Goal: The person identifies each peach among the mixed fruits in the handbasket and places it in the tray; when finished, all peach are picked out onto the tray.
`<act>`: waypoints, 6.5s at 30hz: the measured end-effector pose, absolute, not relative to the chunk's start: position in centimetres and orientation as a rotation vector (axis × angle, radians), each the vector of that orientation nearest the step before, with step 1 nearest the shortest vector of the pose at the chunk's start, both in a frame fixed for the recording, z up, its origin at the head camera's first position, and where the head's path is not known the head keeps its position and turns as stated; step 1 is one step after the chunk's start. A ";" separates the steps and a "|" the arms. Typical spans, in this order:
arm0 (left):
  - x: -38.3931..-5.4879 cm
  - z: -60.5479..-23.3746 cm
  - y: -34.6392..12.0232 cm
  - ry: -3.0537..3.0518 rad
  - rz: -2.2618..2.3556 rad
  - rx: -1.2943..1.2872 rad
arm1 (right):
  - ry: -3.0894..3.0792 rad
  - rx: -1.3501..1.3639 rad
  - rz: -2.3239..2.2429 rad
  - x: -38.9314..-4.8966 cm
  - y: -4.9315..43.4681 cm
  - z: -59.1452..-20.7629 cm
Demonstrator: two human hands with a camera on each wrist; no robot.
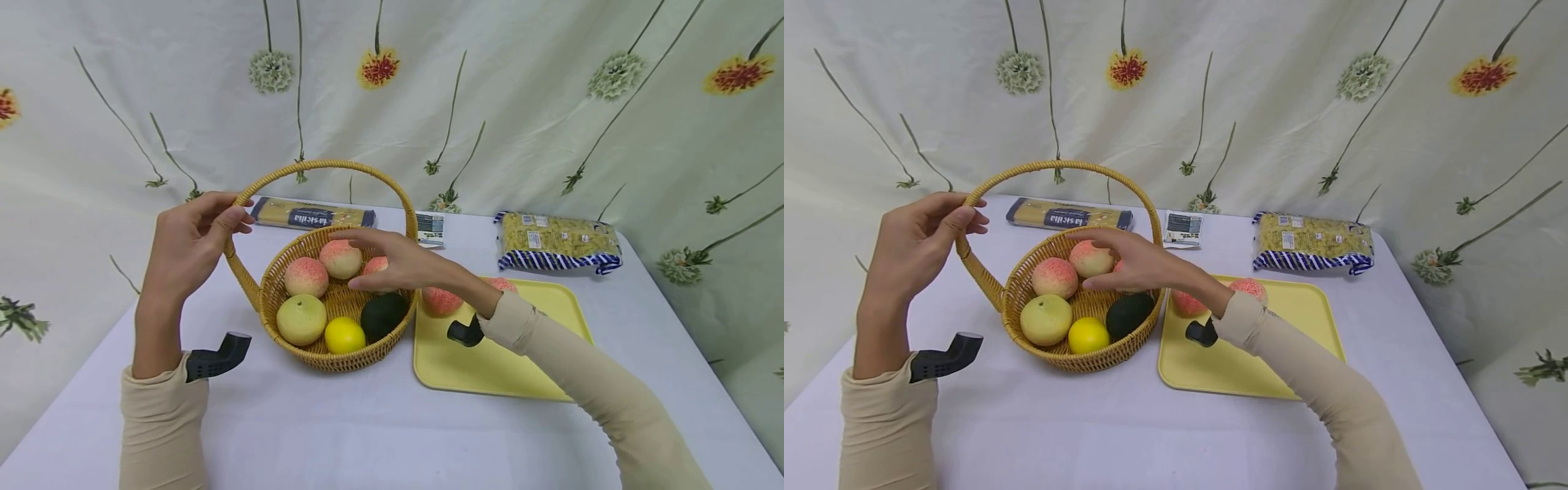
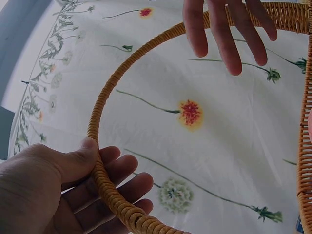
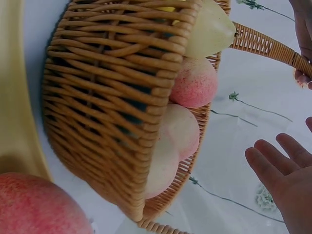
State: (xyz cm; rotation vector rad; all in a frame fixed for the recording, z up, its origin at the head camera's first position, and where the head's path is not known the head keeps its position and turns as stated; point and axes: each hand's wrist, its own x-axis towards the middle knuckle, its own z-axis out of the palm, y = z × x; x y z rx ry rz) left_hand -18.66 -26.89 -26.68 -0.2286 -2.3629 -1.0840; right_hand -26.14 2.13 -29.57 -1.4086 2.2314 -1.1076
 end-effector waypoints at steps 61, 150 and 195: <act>-18.6 -26.7 -26.9 -2.366 -1.087 -0.230 | 2.209 -1.388 -1.145 -28.4 -4.1 -30.2; -18.6 -26.5 -26.8 -2.364 -1.093 -0.243 | 2.312 -1.326 -0.645 -29.6 -8.5 -34.3; -18.4 -26.3 -26.8 -2.367 -1.102 -0.238 | 2.313 -1.395 -0.798 -29.2 -8.2 -33.2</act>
